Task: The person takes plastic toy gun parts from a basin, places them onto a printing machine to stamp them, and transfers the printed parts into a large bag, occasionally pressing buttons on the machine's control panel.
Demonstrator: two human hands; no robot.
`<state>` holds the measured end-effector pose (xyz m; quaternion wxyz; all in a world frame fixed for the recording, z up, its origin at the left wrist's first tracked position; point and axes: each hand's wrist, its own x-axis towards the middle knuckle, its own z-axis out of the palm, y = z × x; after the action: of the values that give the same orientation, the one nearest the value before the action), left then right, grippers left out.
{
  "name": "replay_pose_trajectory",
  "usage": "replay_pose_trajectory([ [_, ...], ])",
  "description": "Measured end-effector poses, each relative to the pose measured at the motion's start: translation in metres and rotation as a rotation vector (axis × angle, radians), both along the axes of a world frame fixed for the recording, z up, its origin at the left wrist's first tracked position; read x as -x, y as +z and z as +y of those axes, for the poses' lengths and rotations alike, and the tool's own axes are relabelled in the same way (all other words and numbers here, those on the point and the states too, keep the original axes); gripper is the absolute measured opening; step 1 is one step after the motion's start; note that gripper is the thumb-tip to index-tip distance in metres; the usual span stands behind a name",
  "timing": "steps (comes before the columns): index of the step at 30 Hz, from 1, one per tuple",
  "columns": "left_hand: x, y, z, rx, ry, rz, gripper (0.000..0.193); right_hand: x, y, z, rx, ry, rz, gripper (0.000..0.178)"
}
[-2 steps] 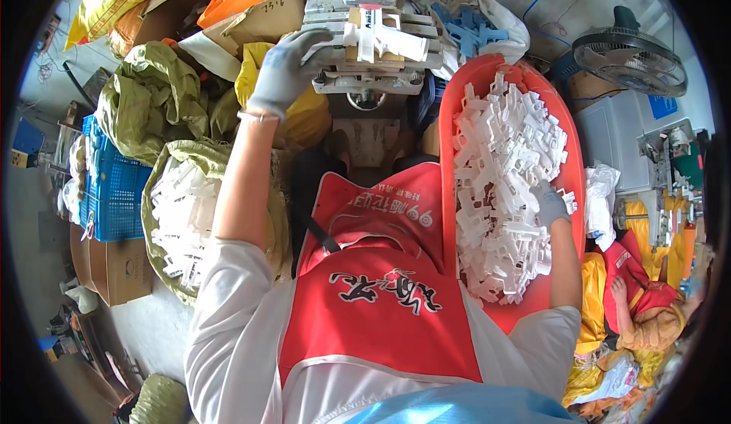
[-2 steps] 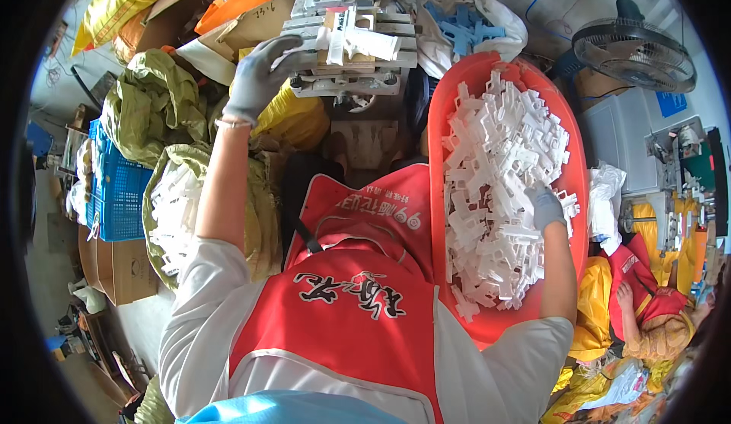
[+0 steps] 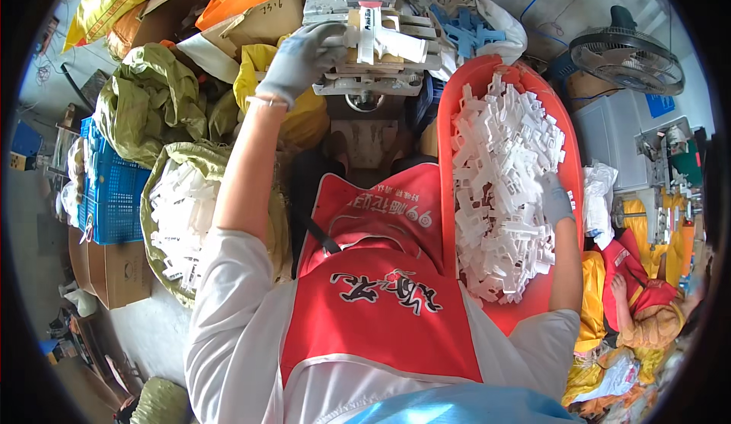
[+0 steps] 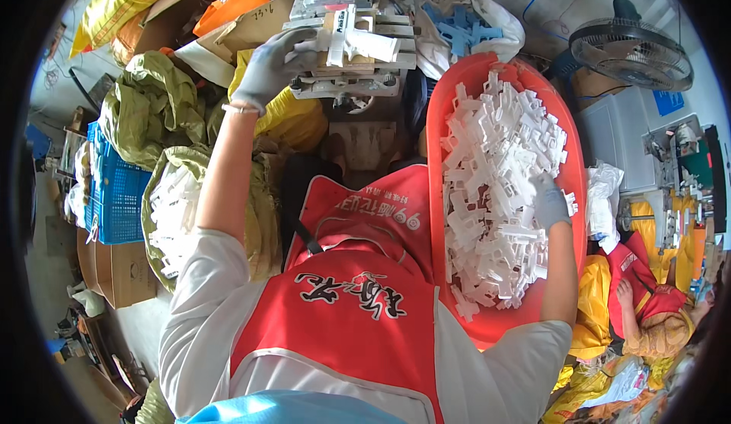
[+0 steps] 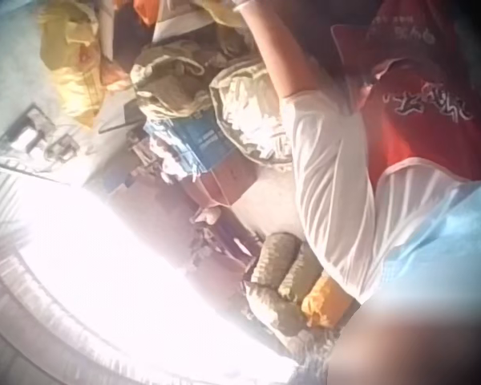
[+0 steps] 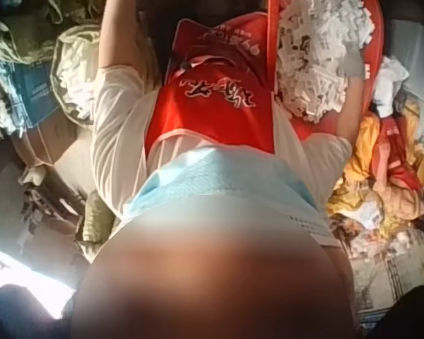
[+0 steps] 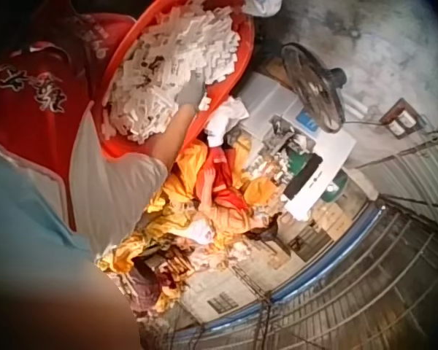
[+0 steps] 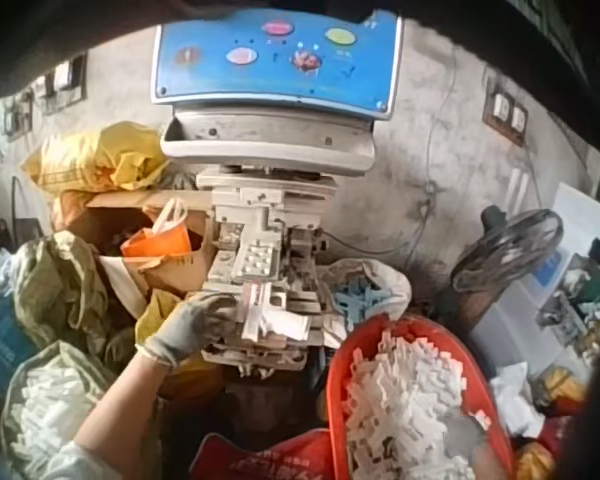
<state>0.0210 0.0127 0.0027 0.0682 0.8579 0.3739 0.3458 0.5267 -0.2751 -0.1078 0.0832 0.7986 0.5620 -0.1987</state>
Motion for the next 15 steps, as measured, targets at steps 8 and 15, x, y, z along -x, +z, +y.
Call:
replay_pose_trajectory([
  [8,-0.004,0.005,0.016,0.478,-0.151,-0.223,0.025,0.077,0.05,0.062,-1.119,-0.25,1.324,0.039],
  [15,0.053,-0.019,-0.007,0.128,0.194,-0.516,0.024,0.201,0.085,0.185,-0.919,-0.022,1.681,0.032],
])
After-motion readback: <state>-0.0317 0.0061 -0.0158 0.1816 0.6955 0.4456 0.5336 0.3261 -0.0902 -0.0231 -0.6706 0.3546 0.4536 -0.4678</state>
